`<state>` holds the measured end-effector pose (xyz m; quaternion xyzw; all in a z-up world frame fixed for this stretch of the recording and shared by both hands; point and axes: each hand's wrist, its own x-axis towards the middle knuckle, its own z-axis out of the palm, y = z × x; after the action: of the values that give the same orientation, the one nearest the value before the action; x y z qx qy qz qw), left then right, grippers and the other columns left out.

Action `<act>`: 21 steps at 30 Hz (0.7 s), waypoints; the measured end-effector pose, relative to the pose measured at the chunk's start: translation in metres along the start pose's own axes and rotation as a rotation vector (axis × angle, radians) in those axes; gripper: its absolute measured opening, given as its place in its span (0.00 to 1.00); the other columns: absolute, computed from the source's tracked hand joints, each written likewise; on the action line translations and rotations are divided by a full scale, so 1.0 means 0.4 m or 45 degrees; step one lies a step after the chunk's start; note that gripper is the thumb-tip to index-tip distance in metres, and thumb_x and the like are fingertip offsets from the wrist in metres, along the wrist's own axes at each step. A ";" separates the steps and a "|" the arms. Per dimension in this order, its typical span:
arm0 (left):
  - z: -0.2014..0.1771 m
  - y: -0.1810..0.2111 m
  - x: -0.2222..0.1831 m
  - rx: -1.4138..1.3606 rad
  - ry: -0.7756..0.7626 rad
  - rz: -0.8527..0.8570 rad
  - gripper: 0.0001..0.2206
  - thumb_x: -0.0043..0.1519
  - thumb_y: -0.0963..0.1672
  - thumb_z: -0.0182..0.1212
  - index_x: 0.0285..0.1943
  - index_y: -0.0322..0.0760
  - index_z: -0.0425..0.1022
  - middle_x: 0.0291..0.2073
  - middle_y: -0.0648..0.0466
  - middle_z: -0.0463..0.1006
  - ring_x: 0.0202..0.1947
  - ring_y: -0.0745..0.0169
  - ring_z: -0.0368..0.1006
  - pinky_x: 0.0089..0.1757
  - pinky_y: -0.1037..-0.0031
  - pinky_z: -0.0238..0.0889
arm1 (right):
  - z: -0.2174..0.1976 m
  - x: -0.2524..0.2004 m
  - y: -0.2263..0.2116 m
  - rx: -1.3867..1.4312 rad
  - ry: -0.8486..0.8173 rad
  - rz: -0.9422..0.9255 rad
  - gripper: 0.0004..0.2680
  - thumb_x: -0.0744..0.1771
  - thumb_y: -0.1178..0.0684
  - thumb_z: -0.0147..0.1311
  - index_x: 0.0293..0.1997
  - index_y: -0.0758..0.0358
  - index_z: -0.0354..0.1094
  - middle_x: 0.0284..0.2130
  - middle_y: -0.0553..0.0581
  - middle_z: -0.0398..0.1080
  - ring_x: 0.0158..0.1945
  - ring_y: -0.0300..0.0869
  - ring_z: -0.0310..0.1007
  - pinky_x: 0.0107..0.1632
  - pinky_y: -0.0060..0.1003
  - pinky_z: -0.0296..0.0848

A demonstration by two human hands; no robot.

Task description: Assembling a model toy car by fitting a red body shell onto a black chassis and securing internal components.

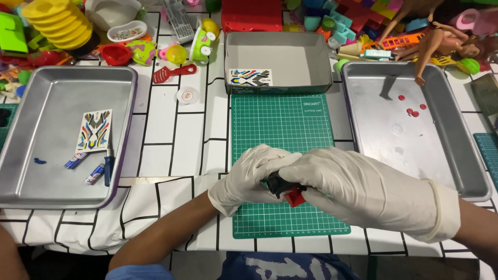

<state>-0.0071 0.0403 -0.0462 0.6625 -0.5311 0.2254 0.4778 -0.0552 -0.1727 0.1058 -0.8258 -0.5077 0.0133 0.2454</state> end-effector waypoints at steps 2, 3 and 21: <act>0.006 -0.003 -0.008 0.047 0.024 0.014 0.26 0.60 0.48 0.72 0.64 0.31 0.70 0.54 0.48 0.79 0.50 0.52 0.80 0.45 0.65 0.71 | 0.012 -0.016 0.003 0.064 0.064 0.096 0.21 0.65 0.62 0.56 0.64 0.57 0.56 0.47 0.56 0.72 0.45 0.48 0.77 0.46 0.44 0.77; 0.005 0.000 -0.003 0.047 0.024 0.013 0.26 0.60 0.48 0.72 0.64 0.31 0.70 0.54 0.48 0.79 0.50 0.52 0.80 0.45 0.65 0.71 | 0.009 -0.014 -0.002 0.064 0.064 0.096 0.21 0.65 0.62 0.56 0.64 0.57 0.56 0.47 0.56 0.72 0.45 0.48 0.77 0.46 0.44 0.77; 0.028 -0.033 -0.036 -0.138 0.005 -0.024 0.29 0.54 0.40 0.68 0.67 0.33 0.66 0.58 0.49 0.77 0.39 0.54 0.74 0.40 0.66 0.67 | 0.041 -0.014 -0.005 0.213 0.211 0.401 0.25 0.64 0.61 0.60 0.69 0.57 0.55 0.58 0.54 0.73 0.57 0.44 0.79 0.61 0.39 0.75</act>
<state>-0.0023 0.0375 -0.0679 0.6402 -0.5353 0.1929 0.5161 -0.0640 -0.1703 0.0909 -0.8700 -0.3475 0.0255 0.3489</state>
